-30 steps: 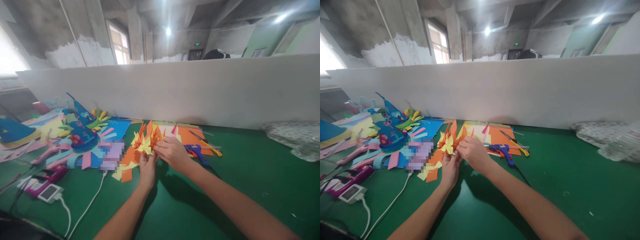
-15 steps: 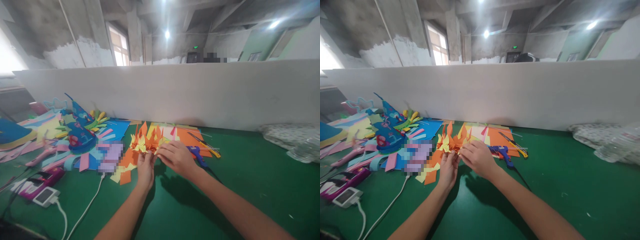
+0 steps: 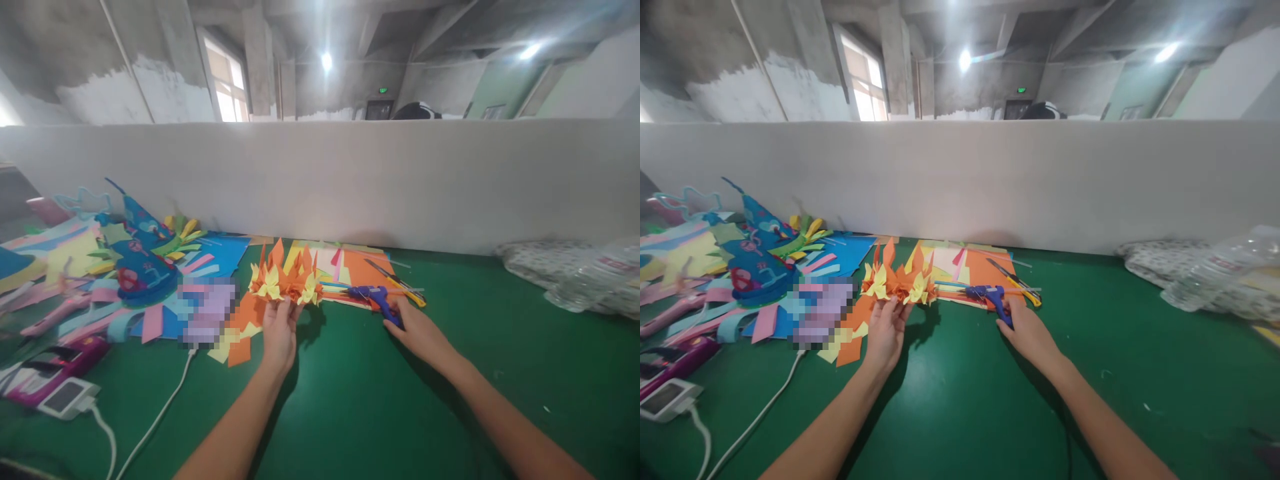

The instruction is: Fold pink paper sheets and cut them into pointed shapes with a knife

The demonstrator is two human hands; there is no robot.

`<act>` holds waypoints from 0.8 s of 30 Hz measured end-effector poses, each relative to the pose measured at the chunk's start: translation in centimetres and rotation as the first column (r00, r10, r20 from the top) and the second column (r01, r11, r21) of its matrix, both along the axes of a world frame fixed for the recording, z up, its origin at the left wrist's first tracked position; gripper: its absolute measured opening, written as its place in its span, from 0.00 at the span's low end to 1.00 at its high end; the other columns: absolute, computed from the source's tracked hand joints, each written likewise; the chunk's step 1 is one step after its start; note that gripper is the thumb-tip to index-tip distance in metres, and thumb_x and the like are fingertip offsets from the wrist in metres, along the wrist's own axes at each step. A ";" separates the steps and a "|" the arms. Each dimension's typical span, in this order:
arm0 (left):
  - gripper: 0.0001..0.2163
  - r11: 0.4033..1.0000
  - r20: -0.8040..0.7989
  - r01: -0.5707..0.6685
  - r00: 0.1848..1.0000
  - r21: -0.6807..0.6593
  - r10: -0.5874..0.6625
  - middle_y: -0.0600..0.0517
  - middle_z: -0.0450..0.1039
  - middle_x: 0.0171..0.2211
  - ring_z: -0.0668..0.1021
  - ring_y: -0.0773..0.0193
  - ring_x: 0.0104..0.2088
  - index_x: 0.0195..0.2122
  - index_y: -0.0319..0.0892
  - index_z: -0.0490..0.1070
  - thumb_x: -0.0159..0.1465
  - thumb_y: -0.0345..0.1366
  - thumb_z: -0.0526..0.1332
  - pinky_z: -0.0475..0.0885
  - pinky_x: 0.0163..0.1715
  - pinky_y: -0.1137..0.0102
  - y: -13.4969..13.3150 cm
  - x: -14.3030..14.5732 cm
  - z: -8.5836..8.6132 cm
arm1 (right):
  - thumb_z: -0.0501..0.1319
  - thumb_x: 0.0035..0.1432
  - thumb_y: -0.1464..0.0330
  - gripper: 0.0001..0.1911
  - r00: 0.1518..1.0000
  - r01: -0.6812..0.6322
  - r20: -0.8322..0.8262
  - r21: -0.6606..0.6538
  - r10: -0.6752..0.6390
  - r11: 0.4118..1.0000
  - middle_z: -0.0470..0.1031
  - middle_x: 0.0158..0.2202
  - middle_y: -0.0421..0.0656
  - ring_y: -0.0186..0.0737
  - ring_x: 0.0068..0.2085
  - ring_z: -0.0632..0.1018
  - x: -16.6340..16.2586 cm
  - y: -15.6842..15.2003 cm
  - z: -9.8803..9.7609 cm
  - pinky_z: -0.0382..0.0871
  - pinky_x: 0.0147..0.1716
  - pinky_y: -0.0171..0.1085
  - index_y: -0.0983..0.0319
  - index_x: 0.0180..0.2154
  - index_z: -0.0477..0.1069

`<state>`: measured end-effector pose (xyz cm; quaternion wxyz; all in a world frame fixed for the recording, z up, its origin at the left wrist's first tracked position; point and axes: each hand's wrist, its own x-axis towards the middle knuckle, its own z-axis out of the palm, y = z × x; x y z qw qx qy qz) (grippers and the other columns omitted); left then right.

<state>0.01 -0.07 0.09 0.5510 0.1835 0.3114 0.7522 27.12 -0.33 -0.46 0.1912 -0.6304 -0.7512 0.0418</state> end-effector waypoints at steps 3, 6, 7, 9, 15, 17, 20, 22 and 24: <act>0.14 1.000 -0.007 0.007 1.000 0.005 -0.007 0.58 0.73 0.30 0.77 0.70 0.34 0.32 0.42 0.67 0.50 0.37 0.71 0.72 0.43 0.69 0.0 -0.1 -0.1 | 0.52 0.55 0.68 0.06 1.000 -0.002 -0.027 0.047 0.004 0.999 0.70 0.34 0.45 0.43 0.33 0.74 -0.3 0.3 -0.7 0.66 0.33 0.38 0.60 0.37 0.60; 0.13 1.000 -0.017 0.018 1.000 0.003 -0.018 0.57 0.73 0.30 0.77 0.69 0.34 0.32 0.42 0.67 0.50 0.37 0.70 0.72 0.43 0.68 -0.1 -0.1 -0.1 | 0.50 0.55 0.69 0.06 0.998 0.038 -0.052 0.118 -0.032 0.992 0.66 0.34 0.46 0.44 0.35 0.73 0.0 0.6 -1.1 0.67 0.35 0.40 0.60 0.36 0.59; 0.13 1.000 -0.019 0.023 1.000 0.004 -0.023 0.57 0.73 0.30 0.77 0.69 0.35 0.32 0.42 0.67 0.50 0.37 0.70 0.72 0.43 0.68 -0.1 -0.1 -0.1 | 0.49 0.55 0.68 0.06 0.997 0.059 -0.058 0.144 -0.051 0.988 0.65 0.35 0.46 0.44 0.35 0.72 0.3 0.6 -1.2 0.68 0.35 0.41 0.60 0.36 0.58; 0.13 0.999 -0.018 0.031 0.999 0.009 -0.031 0.57 0.73 0.32 0.77 0.68 0.36 0.33 0.42 0.67 0.50 0.37 0.70 0.72 0.43 0.68 -0.1 -0.1 0.0 | 0.49 0.56 0.66 0.06 0.993 0.104 -0.068 0.194 -0.092 0.976 0.63 0.36 0.47 0.45 0.36 0.72 1.0 0.6 -1.3 0.68 0.35 0.42 0.59 0.37 0.57; 0.13 0.999 0.028 0.037 0.999 0.004 -0.037 0.57 0.74 0.32 0.78 0.68 0.35 0.33 0.42 0.67 0.50 0.36 0.70 0.72 0.44 0.66 -0.3 0.0 0.7 | 0.47 0.57 0.65 0.09 0.960 0.279 -0.073 0.333 -0.270 0.901 0.58 0.37 0.50 0.51 0.38 0.70 5.0 0.7 -1.0 0.68 0.37 0.47 0.61 0.39 0.56; 0.14 0.999 0.043 0.041 0.998 0.018 -0.042 0.56 0.75 0.33 0.78 0.67 0.36 0.34 0.43 0.67 0.50 0.36 0.70 0.72 0.44 0.66 -0.4 -0.1 1.0 | 0.47 0.57 0.65 0.10 0.930 0.360 -0.069 0.375 -0.362 0.854 0.58 0.38 0.52 0.55 0.40 0.70 6.5 0.8 -0.8 0.67 0.33 0.48 0.62 0.41 0.57; 0.14 0.998 0.055 0.055 0.997 0.031 -0.057 0.56 0.75 0.32 0.78 0.67 0.36 0.34 0.42 0.68 0.49 0.37 0.70 0.72 0.43 0.67 -0.5 -0.1 1.3 | 0.45 0.59 0.66 0.11 0.907 0.399 -0.038 0.394 -0.419 0.828 0.59 0.35 0.55 0.65 0.46 0.66 8.3 0.8 -0.7 0.64 0.31 0.50 0.63 0.42 0.57; 0.13 0.997 0.054 0.071 0.996 0.024 -0.072 0.57 0.74 0.29 0.78 0.67 0.35 0.31 0.42 0.67 0.50 0.37 0.70 0.72 0.42 0.68 -0.4 -0.2 1.6 | 0.45 0.60 0.67 0.11 0.909 0.389 -0.015 0.385 -0.416 0.837 0.60 0.34 0.56 0.68 0.47 0.65 9.2 0.9 -0.8 0.62 0.30 0.51 0.63 0.42 0.58; 0.13 0.996 0.054 0.083 0.995 0.021 -0.084 0.57 0.73 0.28 0.78 0.67 0.35 0.28 0.41 0.66 0.50 0.37 0.70 0.73 0.41 0.69 -0.4 -0.2 2.0 | 0.45 0.60 0.67 0.10 0.913 0.378 -0.002 0.373 -0.407 0.847 0.61 0.33 0.57 0.69 0.47 0.65 9.7 1.1 -1.1 0.62 0.31 0.51 0.62 0.41 0.59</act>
